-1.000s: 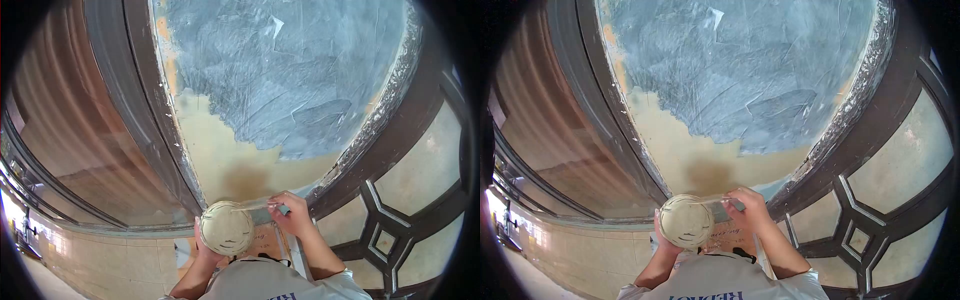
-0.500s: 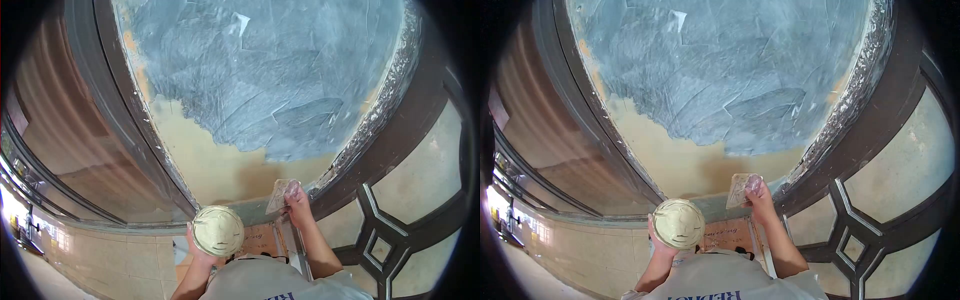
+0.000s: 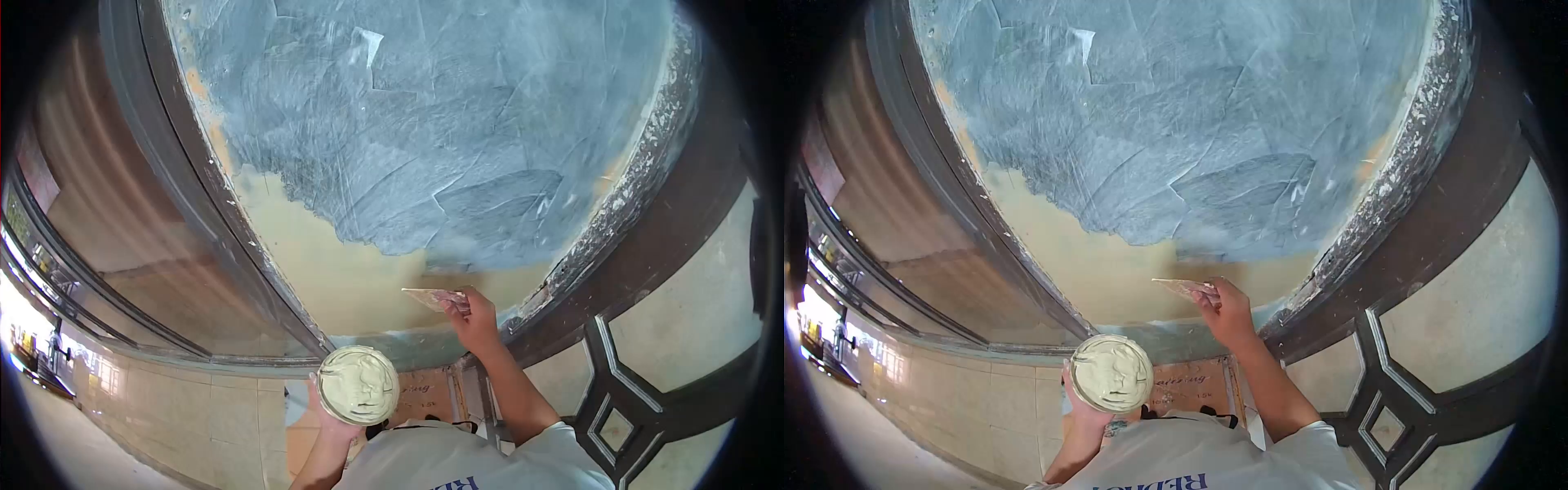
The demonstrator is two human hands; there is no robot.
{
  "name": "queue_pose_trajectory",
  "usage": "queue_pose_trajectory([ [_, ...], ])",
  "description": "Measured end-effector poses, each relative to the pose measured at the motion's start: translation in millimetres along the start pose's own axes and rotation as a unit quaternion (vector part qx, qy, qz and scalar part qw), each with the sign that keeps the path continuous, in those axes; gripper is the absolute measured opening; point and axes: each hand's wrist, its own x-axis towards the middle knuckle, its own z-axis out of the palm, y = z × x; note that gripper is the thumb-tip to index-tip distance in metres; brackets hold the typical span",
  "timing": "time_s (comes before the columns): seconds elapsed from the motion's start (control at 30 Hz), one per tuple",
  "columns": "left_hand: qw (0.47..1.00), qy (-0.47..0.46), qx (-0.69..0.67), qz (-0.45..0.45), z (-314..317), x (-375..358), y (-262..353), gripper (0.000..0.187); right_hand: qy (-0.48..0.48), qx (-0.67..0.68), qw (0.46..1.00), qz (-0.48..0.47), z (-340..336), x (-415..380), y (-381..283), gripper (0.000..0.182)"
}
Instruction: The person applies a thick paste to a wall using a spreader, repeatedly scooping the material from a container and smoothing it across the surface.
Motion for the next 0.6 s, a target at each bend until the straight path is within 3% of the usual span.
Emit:
queue_pose_trajectory([
  [0.1, 0.999, 0.034, -0.017, 0.023, -6, -4, -6, 0.081, 0.003, -0.066, 0.996, -0.065, -5, 3, 1, 0.026],
  [0.33, 0.997, 0.059, -0.029, 0.039, -2, -15, -8, 0.083, 0.009, -0.058, 0.997, -0.052, -17, 8, 19, 0.024],
  [0.43, 0.996, 0.084, -0.017, 0.040, -5, -15, -12, 0.082, 0.070, -0.054, 0.996, -0.009, -11, 12, 41, 0.025],
  [0.5, 0.998, 0.045, -0.024, 0.035, -9, -15, -12, 0.081, 0.145, 0.095, 0.984, 0.029, -7, 10, 42, 0.028],
  [0.53, 0.998, 0.037, -0.044, 0.027, -13, -16, -14, 0.080, 0.144, 0.097, 0.984, 0.029, -7, 10, 38, 0.028],
  [0.6, 0.998, 0.046, -0.042, 0.028, -12, -16, -14, 0.080, 0.040, -0.091, 0.987, -0.124, -8, 7, 28, 0.030],
])
